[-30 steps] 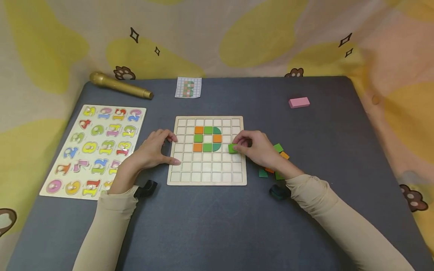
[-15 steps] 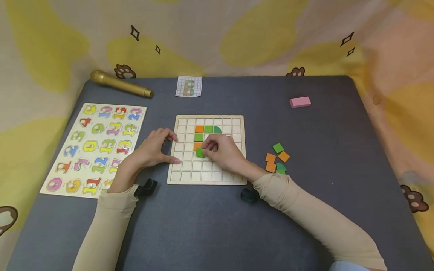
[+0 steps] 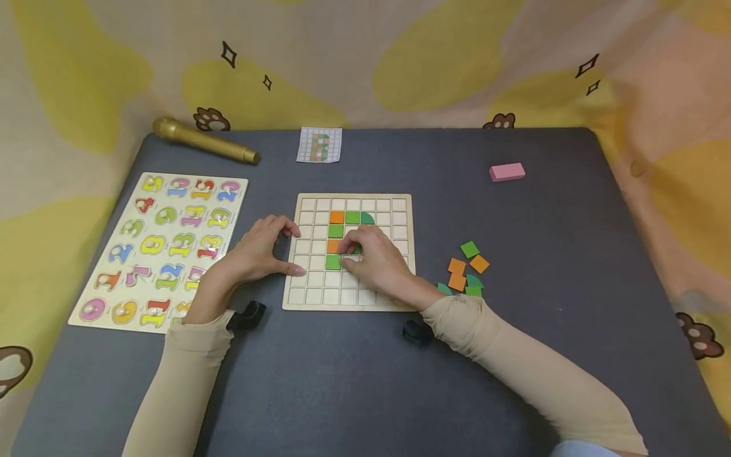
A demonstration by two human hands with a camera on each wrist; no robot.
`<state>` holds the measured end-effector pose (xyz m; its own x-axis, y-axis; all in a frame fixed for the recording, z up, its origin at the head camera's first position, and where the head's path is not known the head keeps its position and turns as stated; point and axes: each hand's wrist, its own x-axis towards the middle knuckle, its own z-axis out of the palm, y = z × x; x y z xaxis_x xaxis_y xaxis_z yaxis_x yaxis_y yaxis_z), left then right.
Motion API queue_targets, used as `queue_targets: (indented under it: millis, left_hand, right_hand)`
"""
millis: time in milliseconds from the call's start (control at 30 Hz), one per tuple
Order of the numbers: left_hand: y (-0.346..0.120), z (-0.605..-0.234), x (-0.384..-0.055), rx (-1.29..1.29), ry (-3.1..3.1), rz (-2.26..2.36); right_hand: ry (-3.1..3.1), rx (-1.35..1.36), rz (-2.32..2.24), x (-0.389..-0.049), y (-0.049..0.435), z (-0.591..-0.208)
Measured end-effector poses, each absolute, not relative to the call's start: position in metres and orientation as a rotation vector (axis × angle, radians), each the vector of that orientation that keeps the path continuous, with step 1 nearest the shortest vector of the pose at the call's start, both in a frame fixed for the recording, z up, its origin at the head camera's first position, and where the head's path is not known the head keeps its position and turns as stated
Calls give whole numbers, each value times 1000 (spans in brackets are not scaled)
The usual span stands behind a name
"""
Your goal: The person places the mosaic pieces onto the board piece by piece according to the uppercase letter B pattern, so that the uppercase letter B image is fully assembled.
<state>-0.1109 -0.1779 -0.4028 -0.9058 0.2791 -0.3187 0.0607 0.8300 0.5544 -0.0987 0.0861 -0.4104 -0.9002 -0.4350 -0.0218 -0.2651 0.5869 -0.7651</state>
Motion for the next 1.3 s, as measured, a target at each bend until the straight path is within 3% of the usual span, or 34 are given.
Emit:
queue_targets:
  millis: [800,1300]
  left_hand:
    - [-177,-403,-110,242,2618,788]
    - [-176,-401,-110,239,2626,778]
  right_hand:
    - [2713,-305,-973,-106,226,-376]
    - [2648,-438,-710,-103,265,-384]
